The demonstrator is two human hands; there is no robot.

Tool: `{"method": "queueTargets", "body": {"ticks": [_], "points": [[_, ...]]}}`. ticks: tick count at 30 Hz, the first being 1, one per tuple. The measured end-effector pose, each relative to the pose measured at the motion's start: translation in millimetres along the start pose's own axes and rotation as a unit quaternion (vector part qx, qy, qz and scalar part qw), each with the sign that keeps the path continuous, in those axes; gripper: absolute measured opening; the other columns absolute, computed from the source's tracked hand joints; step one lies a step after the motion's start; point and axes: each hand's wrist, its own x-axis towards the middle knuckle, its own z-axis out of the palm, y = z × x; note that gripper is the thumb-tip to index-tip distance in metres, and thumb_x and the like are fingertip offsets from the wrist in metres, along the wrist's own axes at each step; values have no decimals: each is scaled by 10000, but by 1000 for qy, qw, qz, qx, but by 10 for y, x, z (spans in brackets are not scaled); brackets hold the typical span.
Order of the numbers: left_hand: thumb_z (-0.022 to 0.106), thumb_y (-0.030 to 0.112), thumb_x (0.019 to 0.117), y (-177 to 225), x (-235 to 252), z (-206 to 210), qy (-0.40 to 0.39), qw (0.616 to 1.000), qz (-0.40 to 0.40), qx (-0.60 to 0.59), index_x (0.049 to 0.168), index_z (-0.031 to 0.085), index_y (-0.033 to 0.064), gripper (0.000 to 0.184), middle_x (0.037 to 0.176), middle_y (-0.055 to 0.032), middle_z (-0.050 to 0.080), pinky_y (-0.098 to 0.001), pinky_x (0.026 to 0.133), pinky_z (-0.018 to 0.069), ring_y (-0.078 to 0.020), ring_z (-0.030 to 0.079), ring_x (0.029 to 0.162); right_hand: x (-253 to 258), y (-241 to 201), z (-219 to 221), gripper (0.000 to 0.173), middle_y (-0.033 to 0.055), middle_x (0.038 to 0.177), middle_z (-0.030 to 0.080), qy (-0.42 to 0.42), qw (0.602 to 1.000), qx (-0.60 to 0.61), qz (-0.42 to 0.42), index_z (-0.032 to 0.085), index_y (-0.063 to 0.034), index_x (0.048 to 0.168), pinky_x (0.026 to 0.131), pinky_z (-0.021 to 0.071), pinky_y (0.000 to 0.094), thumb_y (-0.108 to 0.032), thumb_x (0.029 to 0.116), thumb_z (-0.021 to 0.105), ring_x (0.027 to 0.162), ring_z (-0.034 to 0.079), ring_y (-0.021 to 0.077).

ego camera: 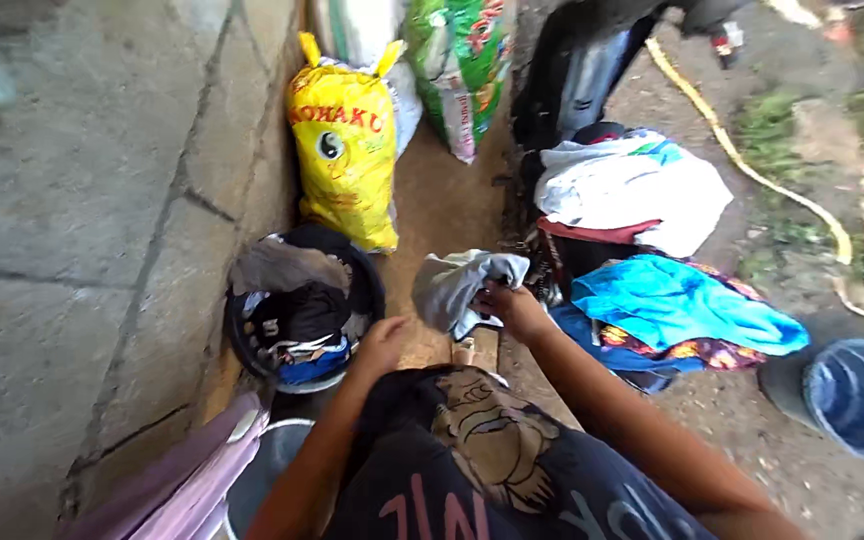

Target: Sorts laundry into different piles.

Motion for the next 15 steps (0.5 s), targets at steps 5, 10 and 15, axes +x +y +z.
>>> {"method": "queueTargets", "body": {"ticks": [5,10,15], "points": [[521,170,1062,-343,62,-264,63,995,-83,-4,1403,551,-19,391,1406,-211,592,-476,1116,449,-299,578,1306,147,-603,-1043,376,141,1081,693,128,991,39,-12,449,3,1389,852,611,407,-259,1124,401,917,722,222],[515,200,1067,-456,168,-381,114,988,-101,-4,1380,577,-9,381,1389,-224,593,-506,1087,450,-318,568,1295,178,-1370,-2253,421,93,1118,684,274,957,36,-93,466,-26,1398,837,604,387,-326,1114,388,938,708,191],[554,147,1039,-823,586,-417,182,972,-126,77,1380,569,-42,390,1391,-270,579,-529,1121,413,-374,546,1321,51,-1574,-2787,591,166,1464,490,419,903,23,-93,253,-118,1571,888,573,435,-329,1068,480,1162,634,274]]}}
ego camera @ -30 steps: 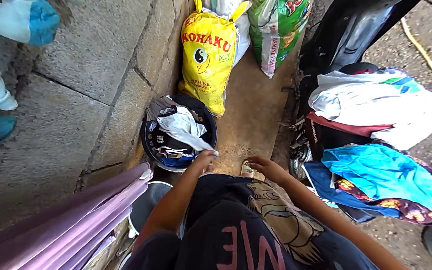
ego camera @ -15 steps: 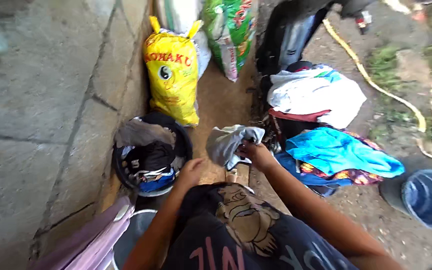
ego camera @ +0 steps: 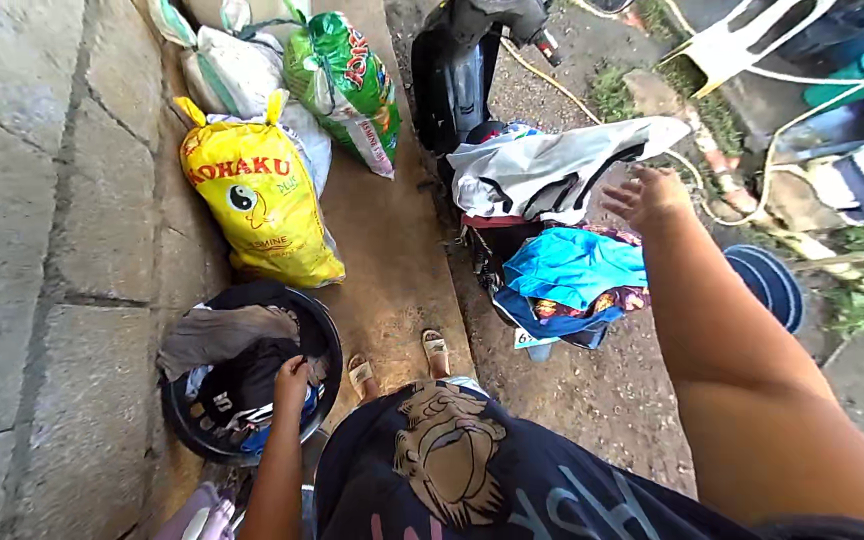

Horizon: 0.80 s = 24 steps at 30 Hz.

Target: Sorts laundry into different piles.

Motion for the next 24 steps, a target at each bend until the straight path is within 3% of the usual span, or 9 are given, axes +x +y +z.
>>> {"method": "queueTargets", "body": {"ticks": [4,6,8,11,14,16,18,21,24], "points": [[636,265,1002,-216,314,153,33,985,-65,155,1394,612,77,435,1603,-296,319,-594,1179,317,-476,329,1473,-277,747,-47,516,162,1453,524,-131,984,-109,48,340,-111,1546,963,540,460,-339,1090,423,1214,616,285],[651,344,994,-312,400,219,19,976,-80,201,1393,637,150,444,1672,-310,78,-627,1206,241,-537,130,1524,-538,1289,-33,514,195,1464,521,-219,955,-174,96,330,-62,1556,950,549,450,-298,1103,391,1196,630,296],[636,374,996,-333,403,262,-3,969,-88,231,1422,621,189,465,1676,-314,6,-637,1216,211,-550,56,1531,-872,1774,-48,507,215,1426,545,-281,912,-260,144,352,-51,1541,916,545,463,-297,1102,413,1136,642,313],[641,372,990,-322,373,264,-1,970,-128,205,1463,575,188,512,1681,-299,3,-619,1227,193,-519,40,1545,-1245,2350,-183,483,267,1463,521,-356,809,-427,190,388,-29,1536,1029,487,545,-221,1103,481,1262,587,409],[653,348,969,-349,446,287,52,958,-213,185,1508,465,42,647,1695,-255,56,-603,1205,271,-441,111,1563,-1300,2779,-484,462,276,1431,564,-434,683,-571,140,480,13,1480,1120,437,560,-227,1088,525,1319,564,426],[654,351,965,-492,510,295,80,943,-271,175,1552,354,-14,754,1670,-261,179,-628,1161,328,-429,226,1535,-1404,2803,-541,454,280,1461,536,-447,646,-601,146,476,35,1477,1173,370,545,-212,1097,501,1384,504,419],[626,361,985,-622,475,251,82,942,-284,160,1522,414,-7,685,1624,-270,288,-612,1139,371,-428,308,1498,-1444,2828,-572,443,275,1471,530,-451,633,-613,146,486,50,1463,1196,340,525,-197,1096,499,1407,485,401],[544,318,1027,-636,312,158,76,959,-203,181,1378,631,153,397,1656,-153,298,-580,1168,345,-367,254,1537,-1419,2936,-515,448,271,1473,531,-465,624,-615,128,494,40,1463,1199,333,539,-226,1102,485,1410,485,399],[513,321,1046,-719,245,245,7,964,-21,265,1307,700,199,344,1710,-159,144,-585,1236,213,-391,55,1583,-1500,2884,-264,450,284,1469,530,-478,618,-615,106,501,11,1473,1185,329,603,-244,1104,474,1401,483,433]]}}
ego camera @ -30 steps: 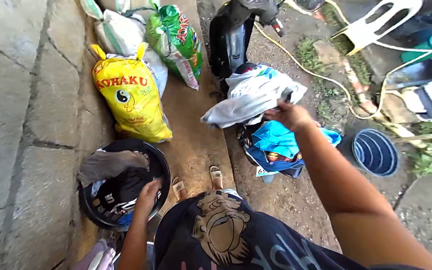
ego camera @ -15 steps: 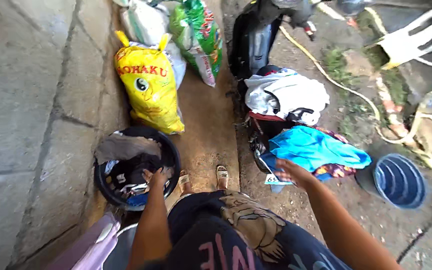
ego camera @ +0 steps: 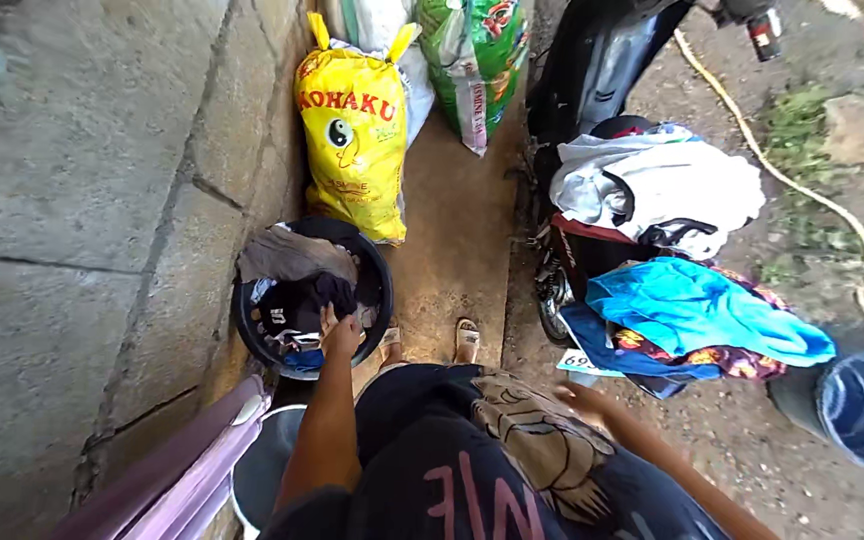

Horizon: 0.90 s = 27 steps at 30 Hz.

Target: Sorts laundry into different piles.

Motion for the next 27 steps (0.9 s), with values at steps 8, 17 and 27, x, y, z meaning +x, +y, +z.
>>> {"method": "queueTargets", "body": {"ticks": [8,17,27], "points": [[516,237,1046,179,6,-161,27,999,-26,-5,1382,586,-38,440,1576,-282,389,-597,1156,364,-450,433,1426,47,-849,-214,441,245,1425,583,37,994,-12,-104,544,-49,1457,1137,376,642,-276,1080,512,1346,540,427],[582,216,1024,1454,-1832,-1129,-2,907,325,-268,1151,759,16,296,1307,-229,660,-486,1054,507,-330,634,1230,-836,-2330,-238,742,248,1355,605,34,903,121,-411,407,-4,1523,1008,523,513,-197,910,778,1162,653,337],[531,283,1057,1270,-1424,-1032,-76,919,309,-234,1344,661,74,378,1508,-168,522,-432,1170,406,-271,500,1401,-1279,-695,-1365,406,43,1100,693,388,728,485,-291,500,27,1339,814,622,347,-239,1037,554,934,704,115]]}}
